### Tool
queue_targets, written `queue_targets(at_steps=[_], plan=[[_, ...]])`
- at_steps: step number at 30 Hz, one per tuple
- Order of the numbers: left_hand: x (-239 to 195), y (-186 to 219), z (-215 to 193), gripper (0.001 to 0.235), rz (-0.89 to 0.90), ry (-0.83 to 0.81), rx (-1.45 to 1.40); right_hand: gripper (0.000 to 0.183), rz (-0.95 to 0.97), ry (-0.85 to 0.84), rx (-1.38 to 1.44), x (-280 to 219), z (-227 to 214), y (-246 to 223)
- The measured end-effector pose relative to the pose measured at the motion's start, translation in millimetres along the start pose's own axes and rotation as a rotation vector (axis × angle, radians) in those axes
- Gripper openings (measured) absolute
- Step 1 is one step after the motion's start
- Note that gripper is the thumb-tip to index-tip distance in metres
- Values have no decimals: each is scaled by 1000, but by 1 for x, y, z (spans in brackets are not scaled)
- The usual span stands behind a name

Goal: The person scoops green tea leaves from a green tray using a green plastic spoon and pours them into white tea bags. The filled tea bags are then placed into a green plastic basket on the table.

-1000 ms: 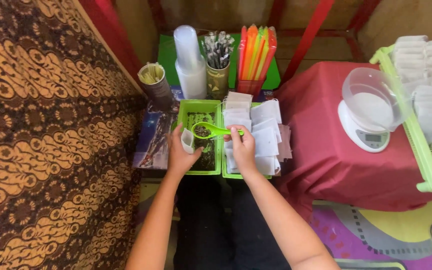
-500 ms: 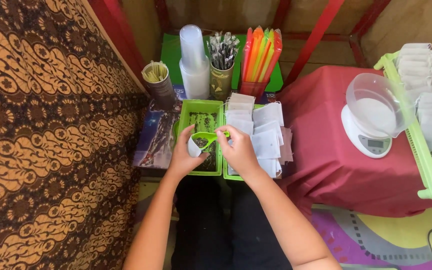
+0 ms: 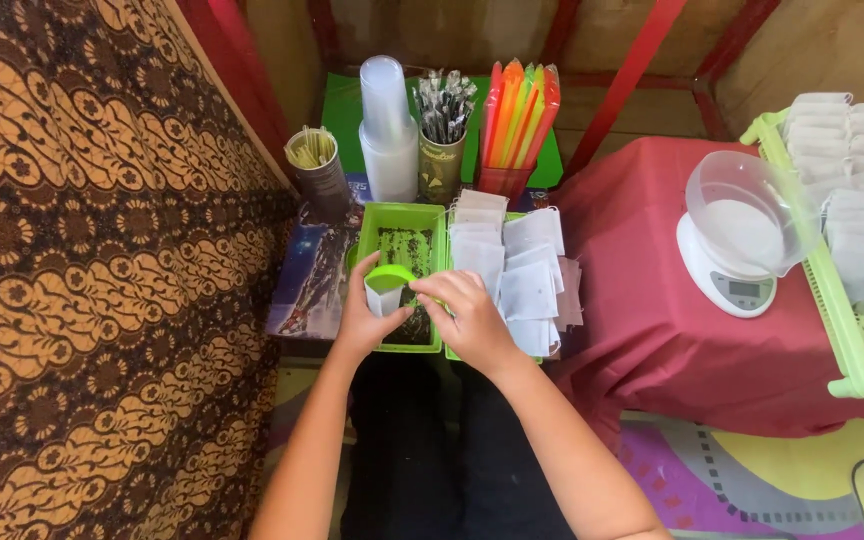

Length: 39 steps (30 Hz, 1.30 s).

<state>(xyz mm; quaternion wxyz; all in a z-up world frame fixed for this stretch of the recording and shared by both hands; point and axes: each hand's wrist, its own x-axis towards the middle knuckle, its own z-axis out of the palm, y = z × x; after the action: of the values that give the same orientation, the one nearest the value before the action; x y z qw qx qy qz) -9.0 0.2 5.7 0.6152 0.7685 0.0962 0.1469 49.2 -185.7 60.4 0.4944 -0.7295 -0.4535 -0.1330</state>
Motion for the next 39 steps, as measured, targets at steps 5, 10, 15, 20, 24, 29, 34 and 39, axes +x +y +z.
queue_targets(at_steps=[5,10,15,20,24,29,34,39], plan=[[-5,3,4,98,-42,112,-41,21,51,156,79,-13,3,24],[-12,-26,6,97,-8,313,-12,23,233,194,25,-31,27,67],[-18,-45,7,97,193,356,-76,26,311,-77,-360,-46,57,90],[-17,-60,9,95,191,361,-82,24,340,-157,-461,-53,70,111],[-15,-74,6,96,200,363,-61,21,335,-222,-439,-63,64,108],[-15,-76,8,97,206,348,-83,21,441,-296,-329,-64,61,100],[-17,-74,6,100,196,347,-92,25,733,-296,-100,-40,35,49],[-20,-65,4,98,197,327,-118,26,948,39,208,-42,32,63]])
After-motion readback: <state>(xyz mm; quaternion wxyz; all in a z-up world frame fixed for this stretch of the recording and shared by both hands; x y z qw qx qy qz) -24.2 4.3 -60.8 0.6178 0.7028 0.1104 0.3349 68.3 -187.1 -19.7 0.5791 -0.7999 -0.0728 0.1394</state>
